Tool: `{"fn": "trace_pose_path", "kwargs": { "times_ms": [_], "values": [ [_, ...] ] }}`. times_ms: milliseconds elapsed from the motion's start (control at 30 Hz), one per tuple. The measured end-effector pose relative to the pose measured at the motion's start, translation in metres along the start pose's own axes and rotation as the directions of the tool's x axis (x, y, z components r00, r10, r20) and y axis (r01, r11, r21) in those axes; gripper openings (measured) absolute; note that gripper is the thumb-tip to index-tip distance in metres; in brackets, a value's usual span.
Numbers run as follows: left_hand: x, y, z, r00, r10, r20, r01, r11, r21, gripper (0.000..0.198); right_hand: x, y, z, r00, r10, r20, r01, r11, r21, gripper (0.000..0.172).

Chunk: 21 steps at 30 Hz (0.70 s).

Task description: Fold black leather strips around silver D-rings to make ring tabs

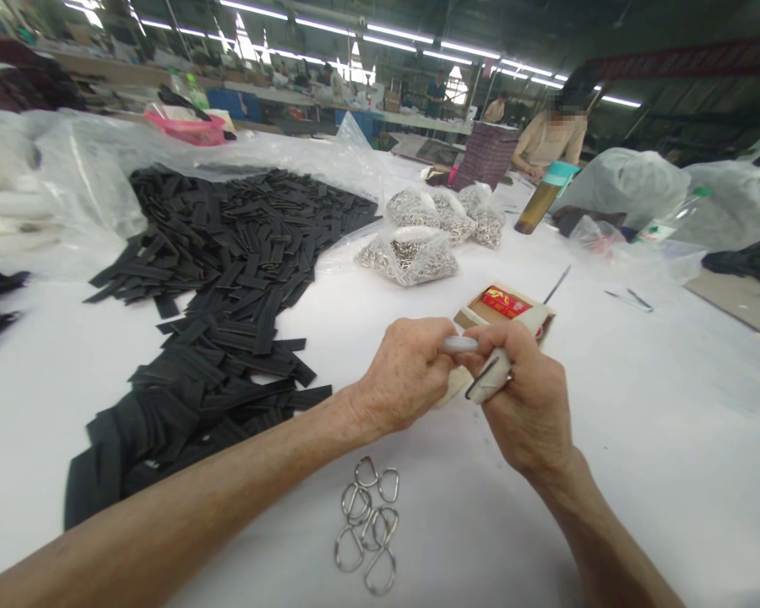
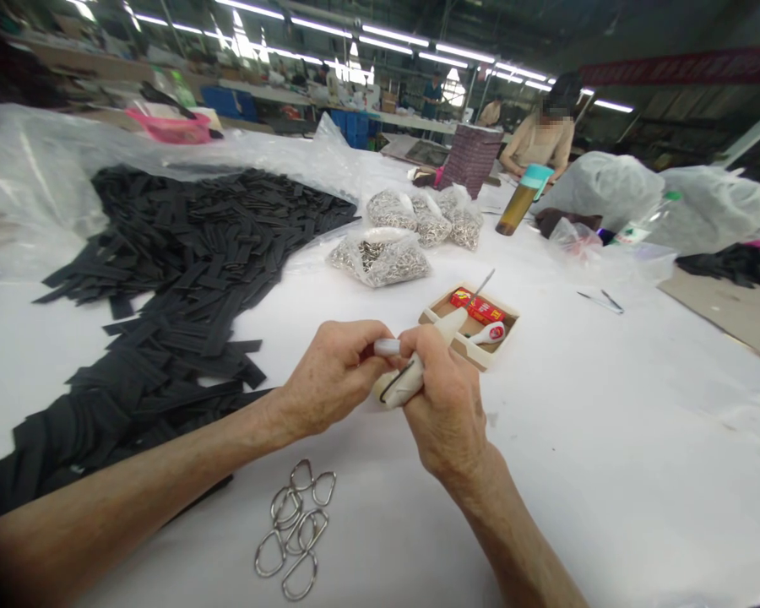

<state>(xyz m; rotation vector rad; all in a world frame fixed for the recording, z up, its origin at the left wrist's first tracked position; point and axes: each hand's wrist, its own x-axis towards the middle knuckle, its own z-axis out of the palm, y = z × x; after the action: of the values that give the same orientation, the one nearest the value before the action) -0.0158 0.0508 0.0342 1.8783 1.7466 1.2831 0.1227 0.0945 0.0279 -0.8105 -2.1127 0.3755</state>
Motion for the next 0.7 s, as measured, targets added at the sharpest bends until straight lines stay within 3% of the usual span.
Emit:
{"fn": "trace_pose_path", "kwargs": {
  "times_ms": [700],
  "values": [
    [0.001,0.0044,-0.0053,0.999,-0.027,0.019,0.027,1.0,0.005,0.011,0.0008,0.0039,0.0001,1.0,0.012,-0.002,-0.012,0.999,0.038,0.01]
  ]
}}
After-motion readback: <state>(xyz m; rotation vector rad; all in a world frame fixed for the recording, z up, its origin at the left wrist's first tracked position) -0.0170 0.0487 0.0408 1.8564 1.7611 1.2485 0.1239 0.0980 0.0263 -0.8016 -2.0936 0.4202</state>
